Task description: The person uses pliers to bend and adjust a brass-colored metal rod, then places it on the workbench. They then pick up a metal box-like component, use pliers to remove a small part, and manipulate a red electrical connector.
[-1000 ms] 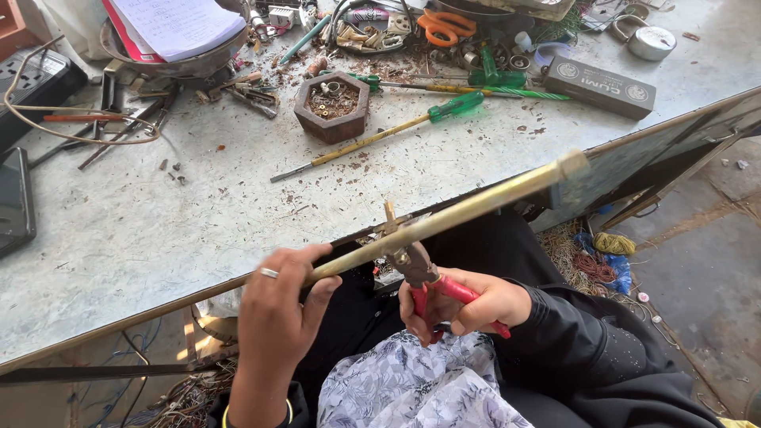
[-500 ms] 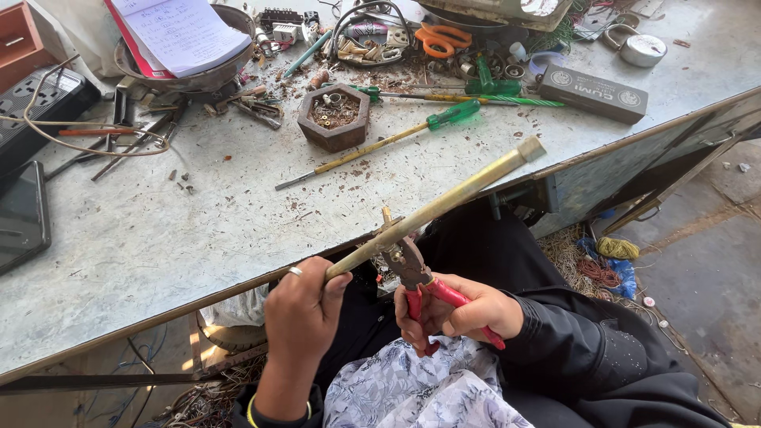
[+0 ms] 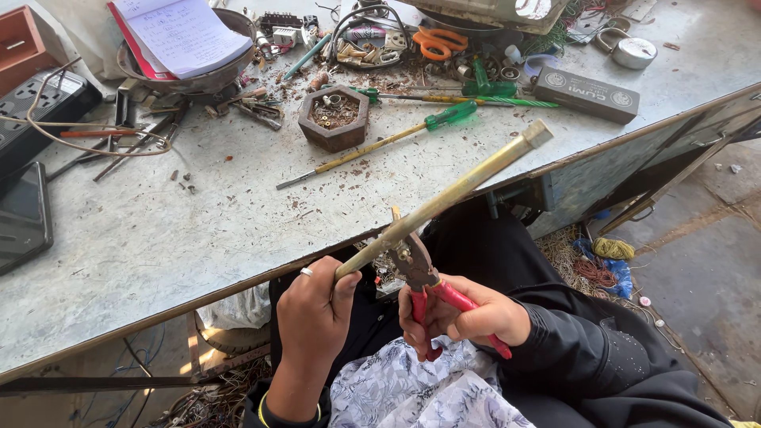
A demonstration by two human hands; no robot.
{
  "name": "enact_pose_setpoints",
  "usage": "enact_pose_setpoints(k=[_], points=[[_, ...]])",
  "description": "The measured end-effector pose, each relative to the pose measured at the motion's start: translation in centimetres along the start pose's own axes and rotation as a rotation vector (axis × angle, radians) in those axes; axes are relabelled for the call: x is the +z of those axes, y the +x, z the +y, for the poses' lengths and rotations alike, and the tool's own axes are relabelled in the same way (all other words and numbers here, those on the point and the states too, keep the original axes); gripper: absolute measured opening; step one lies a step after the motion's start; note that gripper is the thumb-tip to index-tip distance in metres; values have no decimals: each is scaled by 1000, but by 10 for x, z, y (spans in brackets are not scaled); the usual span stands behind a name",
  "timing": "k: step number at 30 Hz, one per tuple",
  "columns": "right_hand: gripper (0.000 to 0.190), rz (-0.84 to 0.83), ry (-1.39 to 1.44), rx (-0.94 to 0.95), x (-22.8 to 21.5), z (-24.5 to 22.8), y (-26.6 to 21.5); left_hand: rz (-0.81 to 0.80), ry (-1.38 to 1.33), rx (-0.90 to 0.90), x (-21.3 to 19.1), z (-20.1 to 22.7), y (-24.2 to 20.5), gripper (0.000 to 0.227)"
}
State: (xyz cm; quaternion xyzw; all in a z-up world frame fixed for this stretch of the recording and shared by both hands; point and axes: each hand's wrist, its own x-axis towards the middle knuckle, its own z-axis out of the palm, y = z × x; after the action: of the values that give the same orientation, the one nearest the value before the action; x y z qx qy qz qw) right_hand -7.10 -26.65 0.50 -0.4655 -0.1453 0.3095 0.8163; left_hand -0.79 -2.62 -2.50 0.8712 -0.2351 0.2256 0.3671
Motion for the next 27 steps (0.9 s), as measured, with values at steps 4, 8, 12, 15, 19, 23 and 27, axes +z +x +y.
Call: enact_pose_setpoints(k=[4,8,12,15,19,23,27], points=[[56,-12,35,-17,0,0,3,-8,13,-22,0,0,1,39],[55,-35,20,-3,-6,-1,5,-63,-25,-103,0,-2,3,43],[61,-126,22,40,-14,2,9,-146,-146,-246,-2,-7,5,51],[71,-160,69,103,-20,2,9,-132,-151,-223,-3,-10,6,49],[90,-196,168,152,-21,0,5,-78,-129,-147,-7,-14,6,47],[103,-269,210,191,-20,-3,2,-43,-113,-101,-12,-21,5,46],[105,-289,235,213,-18,-1,3,-35,-131,-87,-14,-27,4,47]])
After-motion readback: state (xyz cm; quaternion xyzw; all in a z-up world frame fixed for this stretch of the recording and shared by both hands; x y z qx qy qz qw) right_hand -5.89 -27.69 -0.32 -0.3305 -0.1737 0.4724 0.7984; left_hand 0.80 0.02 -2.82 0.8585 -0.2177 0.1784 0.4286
